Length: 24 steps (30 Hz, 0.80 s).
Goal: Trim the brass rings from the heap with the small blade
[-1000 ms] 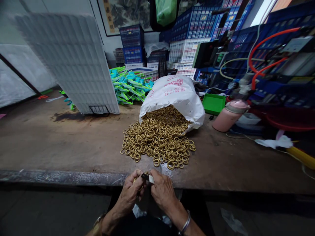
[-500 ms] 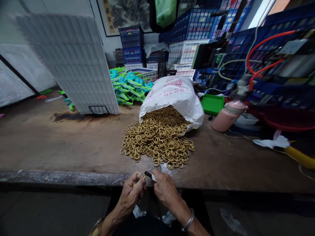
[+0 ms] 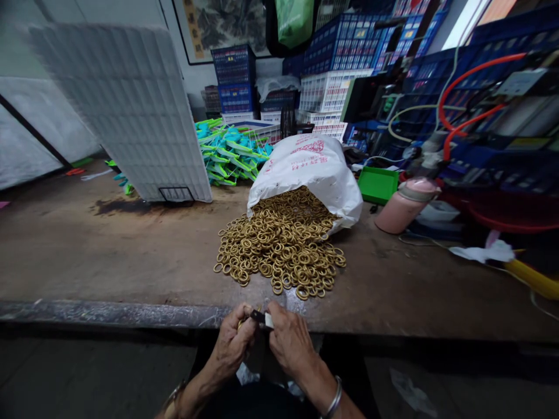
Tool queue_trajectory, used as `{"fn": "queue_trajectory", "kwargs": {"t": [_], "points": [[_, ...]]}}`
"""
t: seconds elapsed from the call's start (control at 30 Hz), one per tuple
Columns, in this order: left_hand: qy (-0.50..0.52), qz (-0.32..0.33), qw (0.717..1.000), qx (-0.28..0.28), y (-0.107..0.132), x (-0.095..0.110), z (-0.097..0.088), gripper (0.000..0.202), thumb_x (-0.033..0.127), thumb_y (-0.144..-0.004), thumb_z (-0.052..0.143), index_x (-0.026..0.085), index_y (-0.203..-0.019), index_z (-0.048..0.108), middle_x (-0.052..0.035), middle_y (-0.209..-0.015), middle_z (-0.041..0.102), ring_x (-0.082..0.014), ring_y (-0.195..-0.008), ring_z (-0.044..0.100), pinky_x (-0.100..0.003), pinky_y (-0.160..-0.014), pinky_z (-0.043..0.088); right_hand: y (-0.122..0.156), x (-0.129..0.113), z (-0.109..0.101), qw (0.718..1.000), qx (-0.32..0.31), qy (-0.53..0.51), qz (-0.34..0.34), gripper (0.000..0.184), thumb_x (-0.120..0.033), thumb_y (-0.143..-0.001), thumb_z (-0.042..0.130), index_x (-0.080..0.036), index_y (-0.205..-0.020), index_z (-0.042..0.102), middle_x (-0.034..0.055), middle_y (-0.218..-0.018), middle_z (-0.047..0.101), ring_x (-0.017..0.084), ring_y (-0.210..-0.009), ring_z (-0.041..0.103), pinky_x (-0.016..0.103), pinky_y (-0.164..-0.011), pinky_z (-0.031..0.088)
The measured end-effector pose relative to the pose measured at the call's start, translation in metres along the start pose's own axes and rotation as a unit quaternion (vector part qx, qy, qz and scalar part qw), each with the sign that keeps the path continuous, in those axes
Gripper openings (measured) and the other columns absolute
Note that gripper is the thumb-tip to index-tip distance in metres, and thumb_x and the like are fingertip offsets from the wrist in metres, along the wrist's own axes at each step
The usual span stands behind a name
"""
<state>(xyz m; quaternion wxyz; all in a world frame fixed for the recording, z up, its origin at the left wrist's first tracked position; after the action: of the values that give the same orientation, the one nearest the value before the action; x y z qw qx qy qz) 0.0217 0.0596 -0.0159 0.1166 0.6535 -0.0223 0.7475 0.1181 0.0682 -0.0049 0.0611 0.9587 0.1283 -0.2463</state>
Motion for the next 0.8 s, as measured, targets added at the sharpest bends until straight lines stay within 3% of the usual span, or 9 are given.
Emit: {"fn": "queue_trajectory", "kwargs": {"t": [0.23, 0.33, 0.4, 0.47, 0.57, 0.7, 0.8], "points": [[-0.028, 0.018, 0.999, -0.005, 0.007, 0.009, 0.002, 0.029, 0.043, -0.077, 0.05, 0.017, -0.065, 0.045, 0.0052, -0.051, 0.039, -0.0066, -0.044, 0.033, -0.019, -0.044, 0.026, -0.002, 0.006, 0.0, 1.0, -0.008, 0.005, 0.013, 0.027, -0.003, -0.059, 0.034, -0.019, -0.076, 0.048, 0.0009, -0.063, 0.058, 0.013, -0.058, 0.052, 0.022, -0.053, 0.025], [-0.025, 0.022, 0.998, -0.044, 0.016, 0.02, 0.012, 0.029, 0.043, -0.078, 0.048, 0.017, -0.065, 0.045, 0.0049, -0.05, 0.039, -0.0061, -0.042, 0.034, -0.019, -0.043, 0.027, -0.003, 0.019, 0.007, 0.999, -0.028, 0.013, 0.026, 0.023, -0.005, -0.063, 0.036, -0.02, -0.075, 0.049, -0.0003, -0.06, 0.057, 0.013, -0.055, 0.051, 0.022, -0.05, 0.023], [-0.005, -0.009, 0.997, -0.077, 0.021, 0.018, 0.02, 0.029, 0.044, -0.078, 0.046, 0.017, -0.066, 0.045, 0.0052, -0.049, 0.04, -0.0054, -0.039, 0.033, -0.018, -0.039, 0.027, -0.003, 0.028, 0.005, 0.999, -0.01, 0.025, 0.039, 0.022, -0.005, -0.065, 0.036, -0.02, -0.074, 0.049, -0.0001, -0.06, 0.057, 0.013, -0.054, 0.051, 0.022, -0.049, 0.022], [0.013, -0.072, 0.992, -0.103, 0.022, 0.002, 0.025, 0.029, 0.045, -0.077, 0.047, 0.018, -0.067, 0.044, 0.0051, -0.049, 0.042, -0.0048, -0.035, 0.033, -0.017, -0.035, 0.025, -0.004, 0.035, -0.001, 0.997, 0.031, 0.039, 0.055, 0.022, -0.005, -0.066, 0.036, -0.02, -0.074, 0.05, 0.0005, -0.059, 0.057, 0.013, -0.054, 0.052, 0.023, -0.05, 0.023], [0.009, -0.184, 0.974, -0.134, 0.023, -0.044, 0.028, 0.026, 0.042, -0.072, 0.052, 0.018, -0.068, 0.044, 0.004, -0.051, 0.048, -0.0049, -0.033, 0.034, -0.015, -0.03, 0.024, -0.007, 0.044, -0.013, 0.99, 0.102, 0.061, 0.08, 0.02, -0.006, -0.069, 0.038, -0.019, -0.079, 0.05, 0.0017, -0.065, 0.06, 0.015, -0.059, 0.055, 0.023, -0.053, 0.025], [-0.021, -0.252, 0.962, -0.103, 0.016, -0.105, 0.016, 0.023, 0.037, -0.072, 0.052, 0.015, -0.064, 0.05, 0.0032, -0.05, 0.049, -0.0052, -0.032, 0.036, -0.017, -0.029, 0.024, -0.019, 0.049, -0.02, 0.982, 0.14, 0.076, 0.107, 0.014, -0.015, -0.076, 0.044, -0.019, -0.087, 0.049, 0.0025, -0.072, 0.063, 0.016, -0.064, 0.058, 0.023, -0.053, 0.025], [-0.045, -0.273, 0.956, -0.096, 0.009, -0.127, 0.011, 0.031, 0.036, -0.077, 0.049, 0.011, -0.061, 0.055, 0.0005, -0.054, 0.054, -0.0097, -0.043, 0.049, -0.022, -0.04, 0.038, -0.027, 0.049, -0.019, 0.978, 0.133, 0.098, 0.129, 0.013, -0.019, -0.077, 0.047, -0.02, -0.09, 0.048, 0.0029, -0.076, 0.064, 0.017, -0.066, 0.06, 0.023, -0.053, 0.025]]}}
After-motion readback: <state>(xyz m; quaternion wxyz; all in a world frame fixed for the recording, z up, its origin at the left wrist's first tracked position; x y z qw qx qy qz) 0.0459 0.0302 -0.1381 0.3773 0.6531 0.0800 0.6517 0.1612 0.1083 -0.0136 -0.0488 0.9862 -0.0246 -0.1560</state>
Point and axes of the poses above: each hand's wrist, its own y-axis away from the middle knuckle, its own z-axis out of the palm, x = y × z, the point moved 9 cm from there along -y, towards the middle knuckle
